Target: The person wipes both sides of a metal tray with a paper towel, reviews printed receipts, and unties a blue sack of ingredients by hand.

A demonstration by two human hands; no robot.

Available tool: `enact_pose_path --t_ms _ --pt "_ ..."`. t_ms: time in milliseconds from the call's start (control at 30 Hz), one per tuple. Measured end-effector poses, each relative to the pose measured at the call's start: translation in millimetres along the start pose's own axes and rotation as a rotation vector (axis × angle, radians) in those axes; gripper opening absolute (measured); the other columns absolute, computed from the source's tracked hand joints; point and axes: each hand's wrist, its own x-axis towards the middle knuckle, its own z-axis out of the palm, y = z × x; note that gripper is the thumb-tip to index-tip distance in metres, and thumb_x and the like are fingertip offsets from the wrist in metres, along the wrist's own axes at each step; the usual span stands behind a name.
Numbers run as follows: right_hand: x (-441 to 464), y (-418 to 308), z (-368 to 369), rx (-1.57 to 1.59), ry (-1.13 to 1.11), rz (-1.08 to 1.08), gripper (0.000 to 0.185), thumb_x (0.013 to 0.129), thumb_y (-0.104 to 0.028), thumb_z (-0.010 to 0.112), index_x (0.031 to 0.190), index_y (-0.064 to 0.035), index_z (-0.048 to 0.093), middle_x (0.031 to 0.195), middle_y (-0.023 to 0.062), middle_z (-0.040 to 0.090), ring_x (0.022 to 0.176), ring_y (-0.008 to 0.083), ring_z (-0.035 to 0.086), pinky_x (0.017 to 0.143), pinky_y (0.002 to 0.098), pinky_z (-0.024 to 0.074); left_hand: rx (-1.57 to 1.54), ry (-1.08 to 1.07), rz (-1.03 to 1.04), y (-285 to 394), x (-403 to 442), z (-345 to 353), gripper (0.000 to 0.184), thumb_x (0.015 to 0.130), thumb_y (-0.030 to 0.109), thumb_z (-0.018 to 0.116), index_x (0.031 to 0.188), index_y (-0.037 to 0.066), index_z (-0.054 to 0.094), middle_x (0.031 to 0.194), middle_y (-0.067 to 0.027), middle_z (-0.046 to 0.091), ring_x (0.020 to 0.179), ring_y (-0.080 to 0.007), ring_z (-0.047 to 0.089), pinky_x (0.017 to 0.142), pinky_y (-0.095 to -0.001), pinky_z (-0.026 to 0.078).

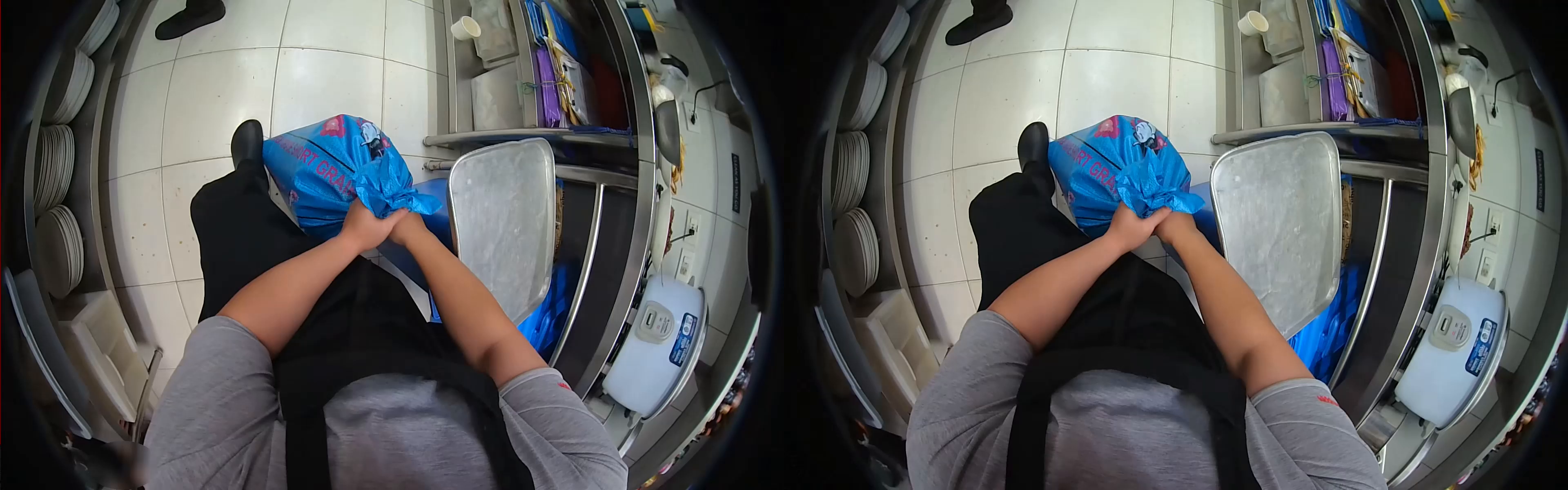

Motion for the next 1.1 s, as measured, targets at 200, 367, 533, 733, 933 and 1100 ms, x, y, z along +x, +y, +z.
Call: enact_pose_path --t_ms 200,367,533,733,933,1100 --pt "-22.6 -17.2 12.2 -0.164 0.114 -0.167 0.047 0.082 -0.025 0.053 0.127 -0.0121 0.05 0.133 0.0173 0.046 0.12 0.0367 0.044 0.1 0.0457 0.0338 0.141 -0.096 0.081 9.5 -15.0 -15.3 0.037 0.077 0.016 0.07 0.109 0.002 0.059 0.109 -0.0135 0.061 0.101 -0.028 0.058 0.09 -0.0363 0.043" --pt "-28.0 -34.4 15.4 0.293 0.326 -0.168 0.045 0.075 -0.018 0.061 0.12 -0.011 0.053 0.13 0.0186 0.048 0.117 0.0366 0.046 0.095 0.0439 0.0372 0.136 -0.118 0.082 25.6 -1.1 -24.5 0.035 0.077 0.017 0.07 0.107 0.003 0.059 0.107 -0.0146 0.061 0.1 -0.028 0.058 0.089 -0.036 0.043" --pt "-28.3 -27.8 7.5 0.515 0.368 0.193 0.029 0.079 -0.013 0.06 0.106 -0.0037 0.055 0.112 0.0203 0.054 0.104 0.0394 0.049 0.085 0.0442 0.0397 0.081 -0.067 -0.015 23.8 46.0 9.1 0.032 0.079 0.026 0.067 0.099 0.003 0.06 0.095 -0.0153 0.063 0.088 -0.0289 0.06 0.079 -0.0378 0.046" --pt "1.1 -16.8 -13.4 0.476 0.778 0.346 0.03 0.081 -0.008 0.059 0.109 0.003 0.051 0.102 0.0223 0.054 0.101 0.0401 0.049 0.089 0.0441 0.0385 -0.224 -0.001 -0.081 21.7 108.8 27.5 0.032 0.083 0.032 0.065 0.079 0.001 0.06 0.062 -0.0039 0.06 0.05 -0.0114 0.051 0.049 -0.0272 0.042" --pt "-7.9 -15.5 -0.8 0.477 0.749 0.312 0.03 0.084 -0.008 0.055 0.11 0.0054 0.049 0.112 0.0237 0.051 0.106 0.041 0.048 0.093 0.0436 0.0379 0.075 -0.321 -0.1 28.1 78.6 -17.4 0.038 0.075 0.026 0.074 0.097 -0.002 0.058 0.072 -0.0078 0.06 0.049 -0.0112 0.052 0.047 -0.0271 0.044" --pt "-22.4 -27.6 16.7 0.535 0.731 0.322 0.027 0.085 -0.01 0.056 0.106 0.0061 0.051 0.111 0.0234 0.051 0.103 0.0398 0.049 0.091 0.0436 0.039 0.777 -0.136 0.41 -4.5 33.8 -35.7 0.068 0.061 0.023 0.082 0.116 -0.002 0.052 0.098 -0.0156 0.06 0.083 -0.0255 0.06 0.076 -0.035 0.048"
